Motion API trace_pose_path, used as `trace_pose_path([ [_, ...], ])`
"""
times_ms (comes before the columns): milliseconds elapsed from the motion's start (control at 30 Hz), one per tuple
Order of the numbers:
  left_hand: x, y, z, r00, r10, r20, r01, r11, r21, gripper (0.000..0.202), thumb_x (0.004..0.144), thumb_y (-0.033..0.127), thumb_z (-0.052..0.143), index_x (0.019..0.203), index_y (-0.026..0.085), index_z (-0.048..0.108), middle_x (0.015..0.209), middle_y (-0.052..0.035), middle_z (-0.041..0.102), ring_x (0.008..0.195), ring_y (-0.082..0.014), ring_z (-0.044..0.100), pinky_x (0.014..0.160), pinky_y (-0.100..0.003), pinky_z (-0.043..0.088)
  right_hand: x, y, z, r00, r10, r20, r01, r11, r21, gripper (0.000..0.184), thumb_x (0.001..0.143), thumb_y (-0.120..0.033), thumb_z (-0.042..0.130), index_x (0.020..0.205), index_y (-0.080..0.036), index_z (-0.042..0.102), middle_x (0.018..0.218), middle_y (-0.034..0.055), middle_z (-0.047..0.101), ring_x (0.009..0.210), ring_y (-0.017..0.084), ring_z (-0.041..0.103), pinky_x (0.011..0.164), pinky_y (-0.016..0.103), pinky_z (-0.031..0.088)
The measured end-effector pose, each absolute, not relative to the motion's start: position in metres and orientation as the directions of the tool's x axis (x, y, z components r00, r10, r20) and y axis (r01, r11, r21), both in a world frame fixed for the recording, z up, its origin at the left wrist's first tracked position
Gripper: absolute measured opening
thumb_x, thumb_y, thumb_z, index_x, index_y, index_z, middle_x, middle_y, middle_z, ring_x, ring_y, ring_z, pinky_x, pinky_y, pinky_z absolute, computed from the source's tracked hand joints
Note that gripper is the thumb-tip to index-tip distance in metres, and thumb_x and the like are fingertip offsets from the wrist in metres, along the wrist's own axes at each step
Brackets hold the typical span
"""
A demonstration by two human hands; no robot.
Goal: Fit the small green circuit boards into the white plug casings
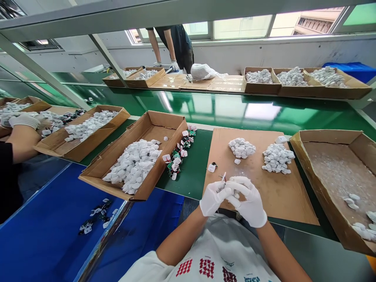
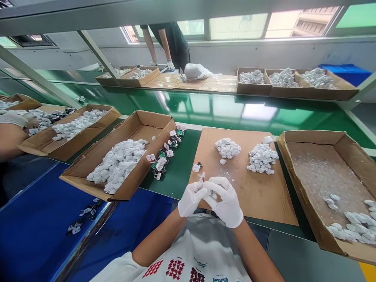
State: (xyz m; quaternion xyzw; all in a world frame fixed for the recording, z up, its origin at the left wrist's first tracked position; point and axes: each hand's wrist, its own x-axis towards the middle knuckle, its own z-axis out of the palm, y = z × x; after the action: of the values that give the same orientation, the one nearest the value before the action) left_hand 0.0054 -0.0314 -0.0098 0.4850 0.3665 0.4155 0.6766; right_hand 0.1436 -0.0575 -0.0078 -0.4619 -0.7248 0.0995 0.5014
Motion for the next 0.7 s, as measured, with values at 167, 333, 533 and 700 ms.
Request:
trace_pose_path([
  [167,0.019,-0.041,-0.016,0.145,0.989,0.009,-0.347,0.043,0.937,0.042,0.067,0.043,0.074,0.100,0.016,0.070,0.096,-0.0096,0.073,0.090,-0.0236,0.066,0.087,-0.035,0.052,0.125,-0.066,-0.021,0.172,0.601,0.781,0.770,0.412,-0.487,0.035,0.080,-0.016,0.065,0.112,-0.028,0.056,0.113,0.0066,0.057,0.101,0.021,0.063,0.084,0.038,0.057],
  [333,0.016,-0.041,-0.024,0.109,0.991,0.076,-0.274,-0.044,0.961,0.045,0.063,0.031,0.077,0.105,0.015,0.070,0.111,-0.0130,0.070,0.105,-0.0280,0.064,0.094,-0.037,0.051,0.126,-0.067,-0.020,0.023,0.579,0.815,0.802,0.476,-0.361,0.039,0.082,-0.011,0.059,0.117,-0.028,0.055,0.104,0.0057,0.063,0.100,0.020,0.063,0.083,0.037,0.057],
  [533,0.007,-0.035,-0.023,0.158,0.979,0.130,-0.089,-0.117,0.989,0.046,0.066,0.028,0.076,0.110,0.017,0.069,0.113,-0.0119,0.069,0.100,-0.0268,0.066,0.093,-0.035,0.052,0.133,-0.067,-0.014,0.036,0.740,0.671,0.630,0.505,-0.591,0.036,0.085,-0.011,0.054,0.116,-0.028,0.058,0.110,0.0064,0.066,0.099,0.020,0.065,0.083,0.036,0.057],
  [700,0.008,-0.032,-0.019,0.226,0.973,0.036,-0.136,-0.005,0.991,0.042,0.067,0.028,0.075,0.108,0.018,0.070,0.117,-0.0107,0.067,0.104,-0.0255,0.065,0.096,-0.035,0.051,0.138,-0.068,-0.018,-0.031,0.630,0.776,0.762,0.518,-0.389,0.049,0.081,-0.003,0.053,0.121,-0.032,0.058,0.106,0.0037,0.069,0.099,0.020,0.065,0.090,0.040,0.053],
])
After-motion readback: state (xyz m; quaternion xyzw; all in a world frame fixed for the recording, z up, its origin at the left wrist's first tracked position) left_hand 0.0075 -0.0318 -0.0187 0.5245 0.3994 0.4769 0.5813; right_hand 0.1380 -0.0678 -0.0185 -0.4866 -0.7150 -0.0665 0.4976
